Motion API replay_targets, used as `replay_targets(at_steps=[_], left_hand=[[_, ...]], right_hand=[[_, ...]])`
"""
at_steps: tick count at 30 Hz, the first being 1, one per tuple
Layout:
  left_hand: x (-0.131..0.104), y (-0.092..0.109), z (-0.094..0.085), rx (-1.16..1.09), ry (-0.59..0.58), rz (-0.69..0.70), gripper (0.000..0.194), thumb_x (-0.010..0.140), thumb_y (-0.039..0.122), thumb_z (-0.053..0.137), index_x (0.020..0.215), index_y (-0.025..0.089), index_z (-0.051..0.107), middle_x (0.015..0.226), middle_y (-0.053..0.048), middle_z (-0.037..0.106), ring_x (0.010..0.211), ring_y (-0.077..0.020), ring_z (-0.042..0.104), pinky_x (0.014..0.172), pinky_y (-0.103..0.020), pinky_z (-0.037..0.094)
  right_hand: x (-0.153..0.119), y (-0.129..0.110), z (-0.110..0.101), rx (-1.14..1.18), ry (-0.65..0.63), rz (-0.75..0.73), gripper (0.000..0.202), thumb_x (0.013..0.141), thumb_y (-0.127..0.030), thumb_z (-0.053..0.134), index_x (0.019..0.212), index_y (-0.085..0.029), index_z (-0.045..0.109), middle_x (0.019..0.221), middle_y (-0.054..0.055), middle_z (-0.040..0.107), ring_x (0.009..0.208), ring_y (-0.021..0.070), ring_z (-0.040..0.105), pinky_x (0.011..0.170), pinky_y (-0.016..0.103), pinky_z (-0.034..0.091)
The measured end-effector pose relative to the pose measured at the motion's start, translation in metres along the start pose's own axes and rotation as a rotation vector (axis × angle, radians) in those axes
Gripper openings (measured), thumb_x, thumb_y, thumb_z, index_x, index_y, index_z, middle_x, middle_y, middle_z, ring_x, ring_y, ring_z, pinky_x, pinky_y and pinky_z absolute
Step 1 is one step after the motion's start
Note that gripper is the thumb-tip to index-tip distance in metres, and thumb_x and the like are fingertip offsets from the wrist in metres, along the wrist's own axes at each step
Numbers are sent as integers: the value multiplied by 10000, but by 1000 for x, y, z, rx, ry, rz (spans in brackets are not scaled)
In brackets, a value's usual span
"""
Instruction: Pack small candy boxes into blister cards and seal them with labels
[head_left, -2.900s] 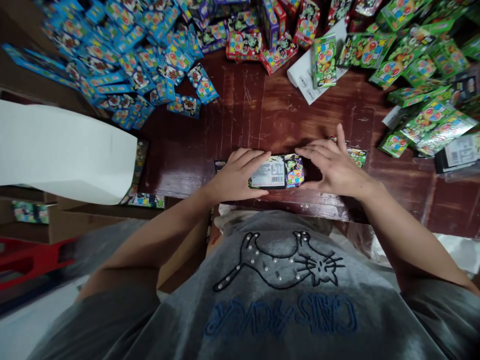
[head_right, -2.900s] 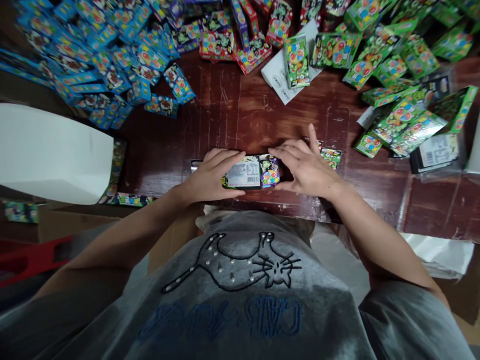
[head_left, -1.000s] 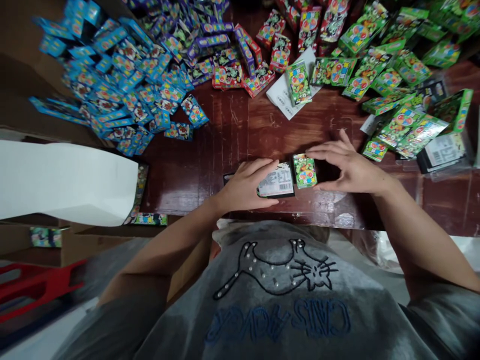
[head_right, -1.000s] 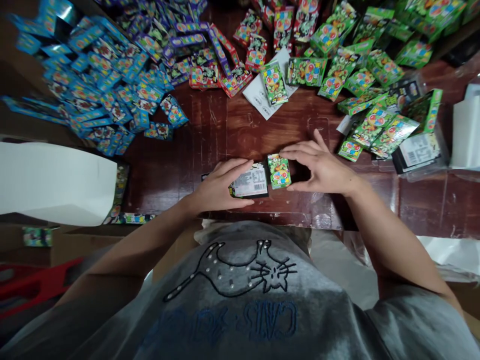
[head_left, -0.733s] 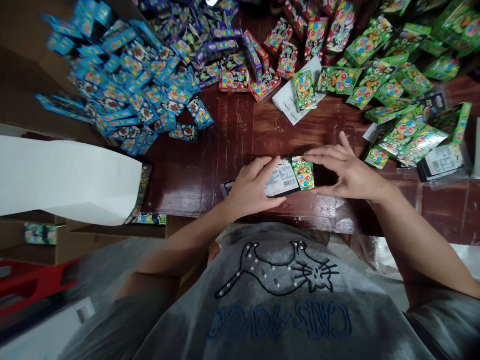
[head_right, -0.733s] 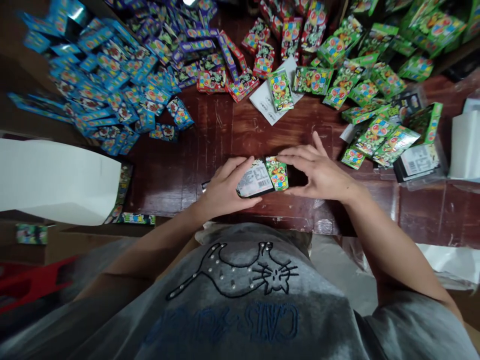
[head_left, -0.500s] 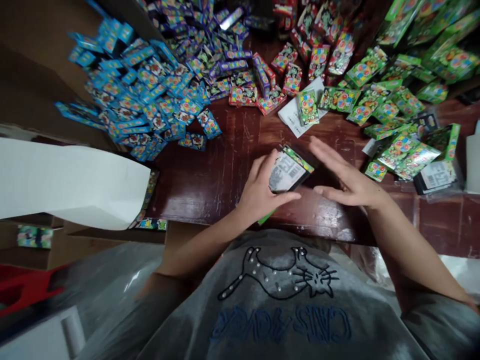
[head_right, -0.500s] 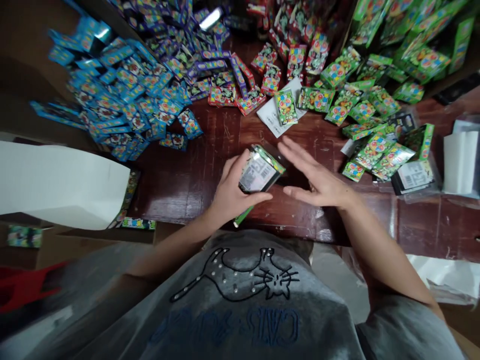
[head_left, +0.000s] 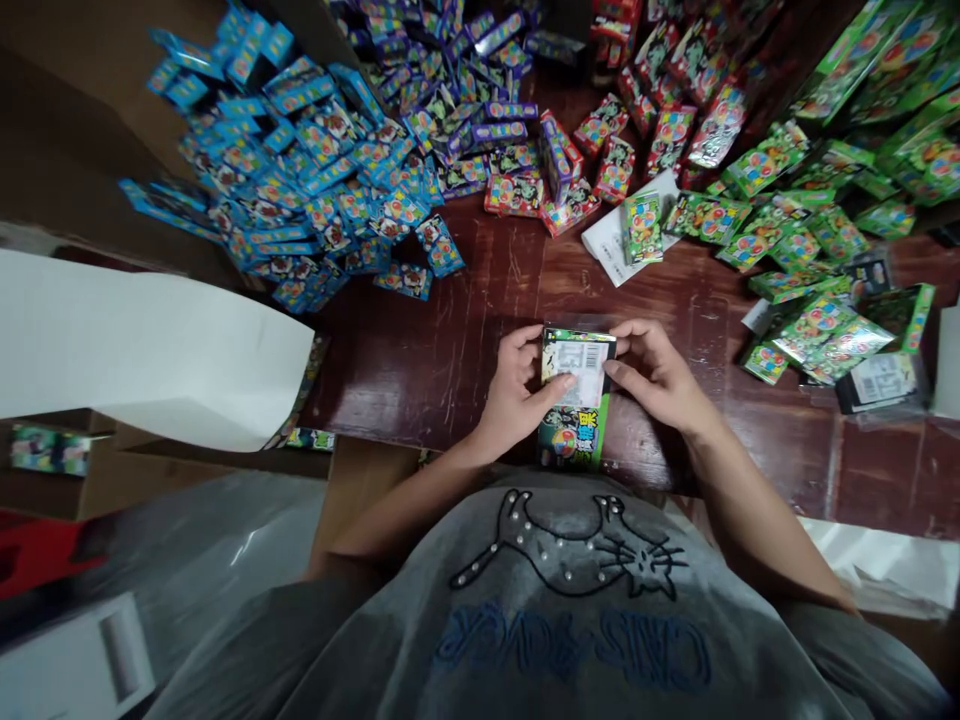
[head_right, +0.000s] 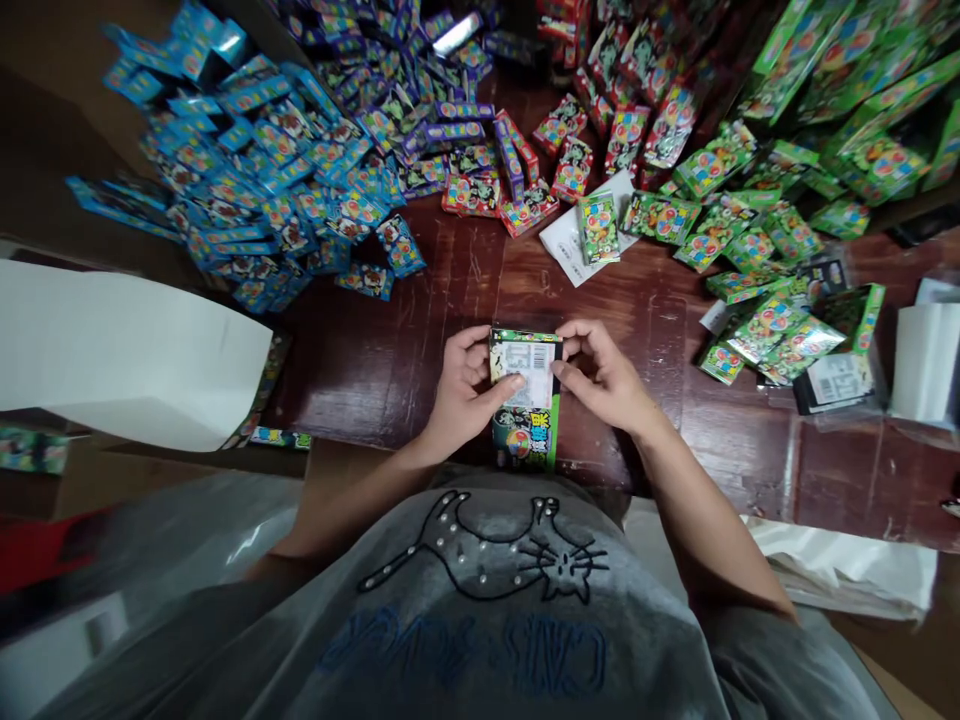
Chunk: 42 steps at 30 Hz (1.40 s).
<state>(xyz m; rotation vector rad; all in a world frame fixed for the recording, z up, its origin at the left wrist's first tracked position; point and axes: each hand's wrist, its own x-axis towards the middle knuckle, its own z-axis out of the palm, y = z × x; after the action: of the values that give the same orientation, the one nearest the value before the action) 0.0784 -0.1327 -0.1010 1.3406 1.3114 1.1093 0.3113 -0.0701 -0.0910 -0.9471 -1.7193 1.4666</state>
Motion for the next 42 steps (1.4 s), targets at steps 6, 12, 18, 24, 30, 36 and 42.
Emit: replay_targets(at_steps=[6,12,18,24,30,36,42], left_hand=[[11,5,-19,-23,-134,35,615,924,405,787,1391,285,406,1250,-80,713,1050,-217,758,897,-404,662],[25,9,-35,105,-141,73,337,1058,486,633,1294,249,594,1131,-63,736,964,-189,734,824,-346,629],[36,9,-28,-59,-20,3,234,1062,444,667,1105,222,726,1290,-85,776,1200,-218,731,1044,-392,587],[48,12,-22,-260,31,-181,267,949,361,795,1167,228,718,1118,-61,833,1039,-190,769,944,-338,598],[61,24,-30,-106,-85,-235,189,909,396,807,935,210,792,1074,-64,850,954,-182,770,852,-323,620],[75,37,-36,26,-84,-242,158,888,345,799,903,188,797,889,-33,824,785,-134,732,730,-251,565],[74,32,-50,-1,-264,-186,219,903,405,826,991,204,821,1033,-59,861,892,-166,799,807,-285,632]], right_hand=[[9,-6,-2,-180,-21,-37,311,1036,-508,670,1231,-280,589,1033,15,663,915,186,654,826,353,603],[1,-5,17,-261,241,-89,488,1010,-459,717,1430,-308,519,1202,57,721,1059,215,731,953,412,647],[-3,-3,36,-148,446,63,315,1012,-481,719,1262,-291,693,1135,46,796,968,192,763,906,386,665],[9,-10,13,-83,296,83,226,983,-442,773,1143,-285,796,1191,50,811,1122,208,759,1064,427,610],[25,-19,1,-39,166,140,177,943,-431,820,1054,-293,837,1094,31,844,1024,200,776,1001,409,620],[44,-31,-4,43,213,385,287,840,-501,895,869,-227,813,856,15,810,752,150,690,769,317,589],[37,-26,-15,38,52,309,273,909,-538,839,915,-265,848,953,27,843,849,164,752,816,316,622]])
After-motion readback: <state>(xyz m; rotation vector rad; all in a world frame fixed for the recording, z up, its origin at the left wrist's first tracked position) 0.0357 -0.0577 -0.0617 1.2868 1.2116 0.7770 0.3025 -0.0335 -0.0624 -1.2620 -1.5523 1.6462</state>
